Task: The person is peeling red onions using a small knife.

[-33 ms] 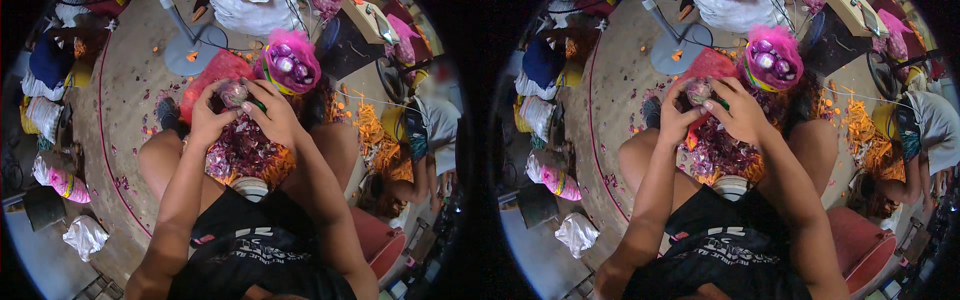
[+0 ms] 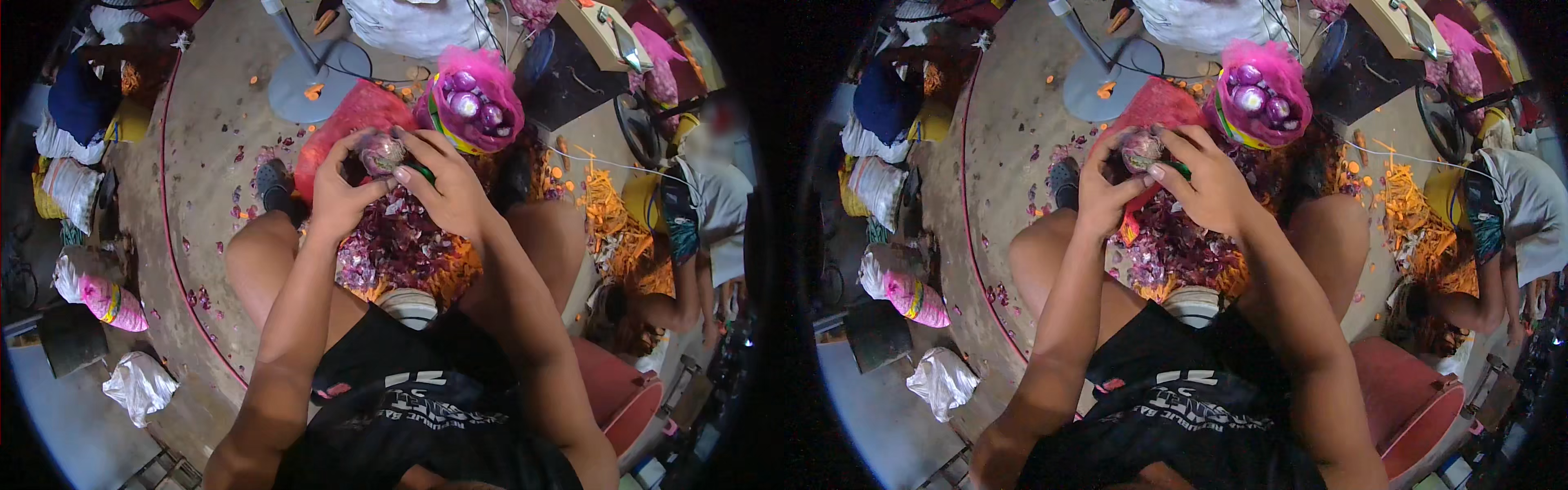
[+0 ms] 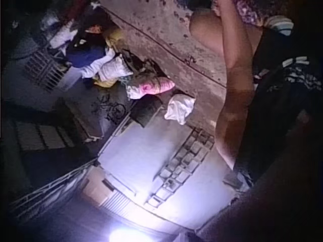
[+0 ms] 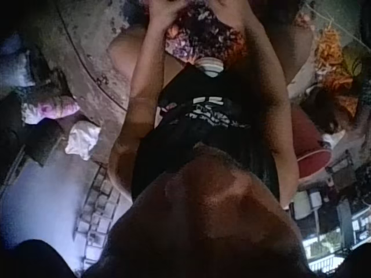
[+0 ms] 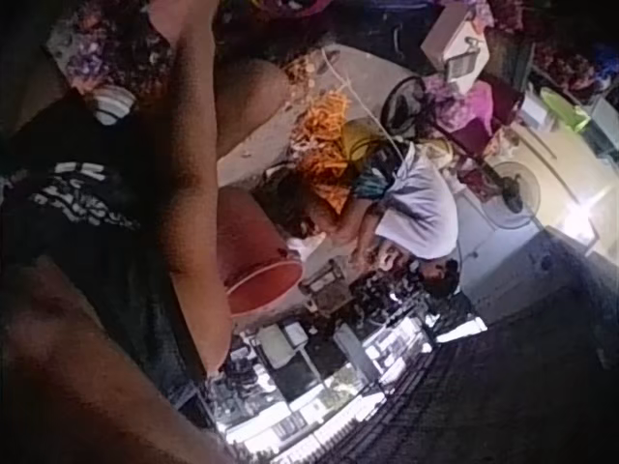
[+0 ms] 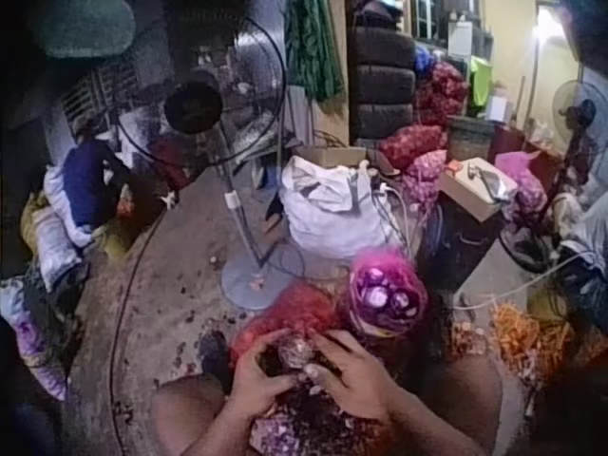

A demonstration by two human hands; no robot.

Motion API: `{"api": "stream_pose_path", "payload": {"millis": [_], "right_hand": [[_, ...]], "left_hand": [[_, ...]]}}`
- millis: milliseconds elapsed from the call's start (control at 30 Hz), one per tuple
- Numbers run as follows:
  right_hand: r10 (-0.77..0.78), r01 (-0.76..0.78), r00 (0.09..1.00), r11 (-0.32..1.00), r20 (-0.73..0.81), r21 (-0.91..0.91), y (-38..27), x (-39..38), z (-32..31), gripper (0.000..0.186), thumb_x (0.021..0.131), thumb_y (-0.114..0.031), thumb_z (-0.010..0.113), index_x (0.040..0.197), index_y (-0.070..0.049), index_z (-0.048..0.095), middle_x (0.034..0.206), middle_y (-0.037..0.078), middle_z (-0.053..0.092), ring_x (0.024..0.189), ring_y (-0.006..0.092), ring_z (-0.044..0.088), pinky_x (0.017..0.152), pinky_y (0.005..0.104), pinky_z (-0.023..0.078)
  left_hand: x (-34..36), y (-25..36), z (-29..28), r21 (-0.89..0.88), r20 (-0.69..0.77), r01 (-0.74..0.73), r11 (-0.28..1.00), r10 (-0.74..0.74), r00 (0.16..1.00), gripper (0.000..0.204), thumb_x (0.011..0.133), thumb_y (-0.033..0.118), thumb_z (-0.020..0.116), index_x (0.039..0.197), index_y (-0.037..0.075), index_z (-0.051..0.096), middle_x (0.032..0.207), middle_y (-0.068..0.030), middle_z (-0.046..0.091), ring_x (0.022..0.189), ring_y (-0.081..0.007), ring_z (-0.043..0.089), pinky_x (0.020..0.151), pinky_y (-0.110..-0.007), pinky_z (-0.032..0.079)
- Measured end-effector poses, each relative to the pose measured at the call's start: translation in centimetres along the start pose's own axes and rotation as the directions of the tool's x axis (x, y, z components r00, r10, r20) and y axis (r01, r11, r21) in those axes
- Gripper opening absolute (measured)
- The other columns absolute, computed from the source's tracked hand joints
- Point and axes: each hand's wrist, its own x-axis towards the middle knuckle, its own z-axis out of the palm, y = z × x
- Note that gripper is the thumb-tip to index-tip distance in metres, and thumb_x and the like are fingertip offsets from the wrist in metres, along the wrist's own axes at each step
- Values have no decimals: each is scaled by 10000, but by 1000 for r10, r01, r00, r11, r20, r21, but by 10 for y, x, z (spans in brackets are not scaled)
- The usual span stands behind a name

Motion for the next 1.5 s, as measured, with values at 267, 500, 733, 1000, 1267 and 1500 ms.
{"api": "stream_pose_path", "payload": {"millis": [267,500,733,1000,1267,1500], "right_hand": [[-29,28,1000,997,8,78,2,-2,-4,468,1040,-276,666,1428,-17,626,1306,211,633,1196,397,639,1020,421,513],[-9,12,999,994,-35,104,4,-5,-5,299,1013,-197,711,1265,-39,740,1200,138,702,1057,322,700,931,376,548],[34,-17,980,996,-194,87,-1,-5,12,270,1012,-187,710,1244,-57,752,1097,121,705,982,306,708,863,390,557],[511,-506,842,636,175,583,-14,-5,3,303,1101,-272,616,1324,-86,704,1020,64,665,741,167,610,655,301,477],[492,-552,724,-7,483,834,-14,-5,-16,298,1125,-368,565,1327,-153,611,891,-15,566,553,58,397,475,233,307],[557,-611,657,-2,508,792,0,-7,-9,284,1139,-358,531,1349,-181,607,883,-25,568,524,55,391,465,235,281]], "left_hand": [[-10,7,-5,-79,12,51,996,-51,999,779,761,3,896,1461,-28,554,1350,-99,664,1256,-196,630,1114,-369,489],[-12,8,-9,-271,126,136,953,-105,986,742,808,33,852,1477,-28,537,1355,-118,652,1249,-216,637,1091,-370,508],[-10,2,2,-561,86,212,800,-198,976,761,849,12,812,1522,-6,458,1356,-116,622,1224,-226,639,1068,-385,541],[-9,4,-5,-353,39,183,918,-181,983,734,835,-118,787,1502,8,509,1403,-111,608,1282,-231,621,1093,-375,536],[-13,8,-18,-288,149,177,941,-139,979,804,750,-101,813,1503,-23,543,1422,-113,609,1299,-226,612,1119,-383,501],[-21,11,-23,-308,260,233,923,-154,953,838,730,92,847,1495,-60,541,1424,-141,620,1302,-240,616,1127,-381,473]]}}
